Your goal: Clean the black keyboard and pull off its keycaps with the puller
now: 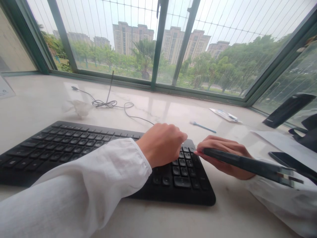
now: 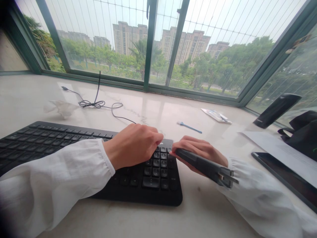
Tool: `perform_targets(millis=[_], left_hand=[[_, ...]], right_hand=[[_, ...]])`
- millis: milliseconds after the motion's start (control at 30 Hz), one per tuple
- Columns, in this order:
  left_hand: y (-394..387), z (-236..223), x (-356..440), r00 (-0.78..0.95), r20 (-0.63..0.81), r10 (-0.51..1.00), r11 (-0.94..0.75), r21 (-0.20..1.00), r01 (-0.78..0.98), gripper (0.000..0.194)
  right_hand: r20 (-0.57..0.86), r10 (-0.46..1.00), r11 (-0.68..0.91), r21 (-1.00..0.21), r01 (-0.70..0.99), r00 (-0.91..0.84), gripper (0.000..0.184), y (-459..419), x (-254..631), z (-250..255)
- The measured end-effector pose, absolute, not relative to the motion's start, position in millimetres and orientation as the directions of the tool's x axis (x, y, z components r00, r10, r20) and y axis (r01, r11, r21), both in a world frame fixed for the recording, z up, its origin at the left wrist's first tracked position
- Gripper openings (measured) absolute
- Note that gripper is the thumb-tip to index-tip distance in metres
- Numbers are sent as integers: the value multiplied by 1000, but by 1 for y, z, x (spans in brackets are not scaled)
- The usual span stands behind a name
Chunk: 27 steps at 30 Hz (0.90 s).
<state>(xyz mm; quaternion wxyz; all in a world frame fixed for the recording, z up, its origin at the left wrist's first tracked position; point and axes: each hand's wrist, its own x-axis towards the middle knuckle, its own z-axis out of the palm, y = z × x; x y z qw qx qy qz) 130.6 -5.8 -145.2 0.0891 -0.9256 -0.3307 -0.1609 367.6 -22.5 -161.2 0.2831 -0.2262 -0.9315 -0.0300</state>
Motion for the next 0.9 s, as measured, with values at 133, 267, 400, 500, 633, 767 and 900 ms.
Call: perform_targets(millis=[133,267,400,500,633,767,900], left_hand=[[-6,-145,131,735,352,580,-770,-57,635,23],[-7,-144,131,735,351,580,-768,-64,637,21],[-6,-144,131,736,349,580,-767,-70,638,21],[-6,-144,131,738,349,578,-767,-77,637,20],[-7,-144,131,736,349,580,-763,-82,641,20],[-7,-144,131,739,345,579,-763,-90,640,20],[-7,-143,131,746,343,570,-766,-106,634,21]], right_hand=[[485,579,806,-217,551,-656,5,-22,363,-160],[465,659,750,-350,561,-591,6,-17,364,-163],[448,680,733,-393,555,-581,6,-16,364,-164],[440,639,769,-342,541,-631,1,-19,364,-162],[431,606,796,-315,518,-669,4,-20,364,-161],[433,666,745,-397,535,-607,5,-14,363,-162],[400,705,707,-468,530,-586,11,-8,361,-161]])
